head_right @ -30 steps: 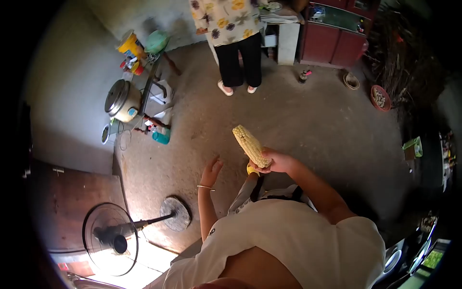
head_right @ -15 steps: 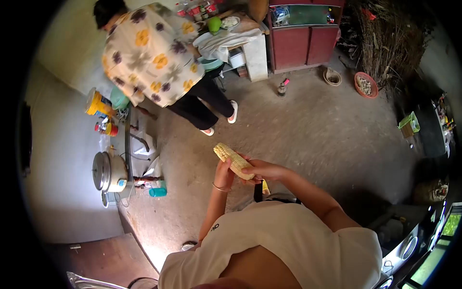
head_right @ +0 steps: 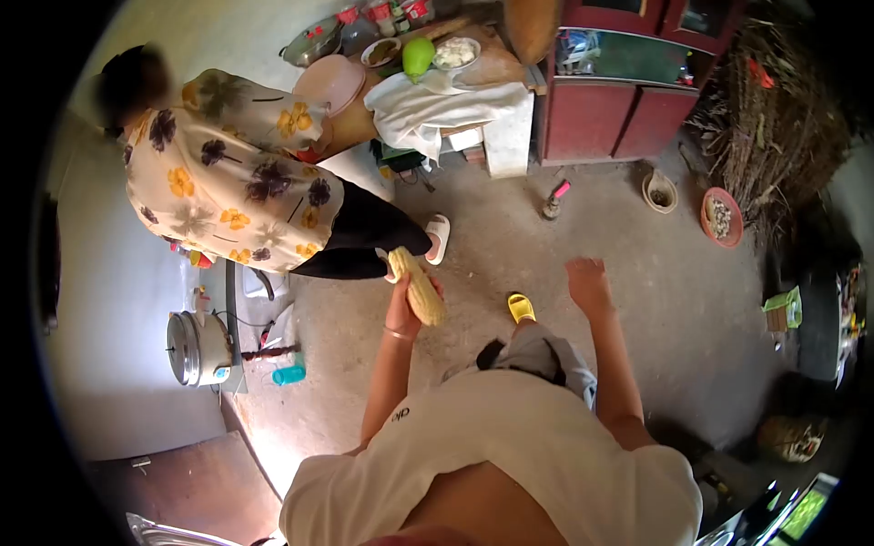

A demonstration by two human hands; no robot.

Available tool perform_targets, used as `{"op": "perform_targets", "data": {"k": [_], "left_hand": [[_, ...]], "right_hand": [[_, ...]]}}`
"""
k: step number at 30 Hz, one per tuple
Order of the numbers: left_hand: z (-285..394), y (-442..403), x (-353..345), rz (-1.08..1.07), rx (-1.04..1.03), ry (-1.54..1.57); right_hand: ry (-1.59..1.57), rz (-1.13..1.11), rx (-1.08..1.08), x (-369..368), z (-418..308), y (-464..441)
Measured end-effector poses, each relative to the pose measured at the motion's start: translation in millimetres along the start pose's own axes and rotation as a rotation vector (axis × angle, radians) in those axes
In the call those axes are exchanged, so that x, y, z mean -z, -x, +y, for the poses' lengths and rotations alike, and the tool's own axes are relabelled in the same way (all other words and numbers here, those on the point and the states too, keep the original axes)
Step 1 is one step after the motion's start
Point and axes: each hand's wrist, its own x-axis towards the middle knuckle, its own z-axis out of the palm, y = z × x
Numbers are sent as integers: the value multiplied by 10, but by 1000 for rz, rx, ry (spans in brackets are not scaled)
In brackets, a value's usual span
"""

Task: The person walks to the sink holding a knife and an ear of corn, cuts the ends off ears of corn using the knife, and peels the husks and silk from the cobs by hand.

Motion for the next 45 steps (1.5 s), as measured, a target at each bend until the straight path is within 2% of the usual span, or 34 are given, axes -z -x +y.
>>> {"op": "perform_targets", "data": {"k": [2, 3, 4, 6, 8, 10, 12, 14, 16, 18, 21, 23, 25, 27, 30, 31, 33, 35, 37, 39, 41, 44, 45], "left_hand": [[31, -363, -111, 14, 15, 95], [132, -542, -148, 5, 0, 75], [137, -628, -128, 10, 8, 64], [313, -896, -88, 51, -4, 29], [387, -1094, -32, 110, 8, -40], [616, -1262, -30, 84, -6, -26], [811, -1534, 238, 78, -4, -125], [916, -1694, 423, 63, 42, -220], [1185, -2187, 401, 21, 25, -300], [1436, -2342, 370, 21, 23, -499], [1735, -2616, 380, 56, 53, -437], [1854, -2849, 431, 86, 90, -432], [1941, -2960, 404, 137, 109, -425], [1899, -3143, 449, 131, 155, -407], [1996, -3352, 284, 169, 206, -412], [2110, -3372, 290, 191, 241, -419], [2070, -3507, 220, 228, 266, -356], [2083, -3675, 153, 251, 279, -299], [2064, -3871, 98, 246, 286, -316], [2121, -4007, 23, 241, 265, -357], [2131, -4145, -82, 231, 247, -362], [1994, -4287, -85, 213, 248, -324], [2078, -4297, -83, 202, 249, -338]], "right_hand": [[-491, 4, 73, 103, 4, -623], [-634, -127, -3, 163, -28, -992], [-639, -144, -7, 169, -25, -1260], [-373, 21, 207, 352, -254, -2020], [-338, 161, 308, 381, -309, -2731], [-704, 7, 191, 321, -432, -3471], [-646, 26, 147, 529, -882, -4073], [-1066, -30, 179, 392, -861, -4765], [-1147, -46, 136, 470, -943, -5410], [-1237, -102, 66, 404, -935, -5891], [-1169, 69, -145, 399, -973, -7019], [-1023, 163, -201, 161, -769, -7684], [-155, 362, 59, -215, -311, -8409], [20, 293, 17, -483, 130, -9062], [244, 119, -86, -336, 86, -9260], [228, 100, -186, -284, -47, -9282], [276, 81, -138, -534, 313, -9604], [295, 149, -129, -723, 430, -9824], [311, 123, -87, -789, 501, -9914], [318, 103, -50, -739, 415, -9949], [257, -81, -116, -661, 363, -9959], [132, -101, -192, -466, 308, -9961], [124, -90, -202, -310, 72, -9871]]}}
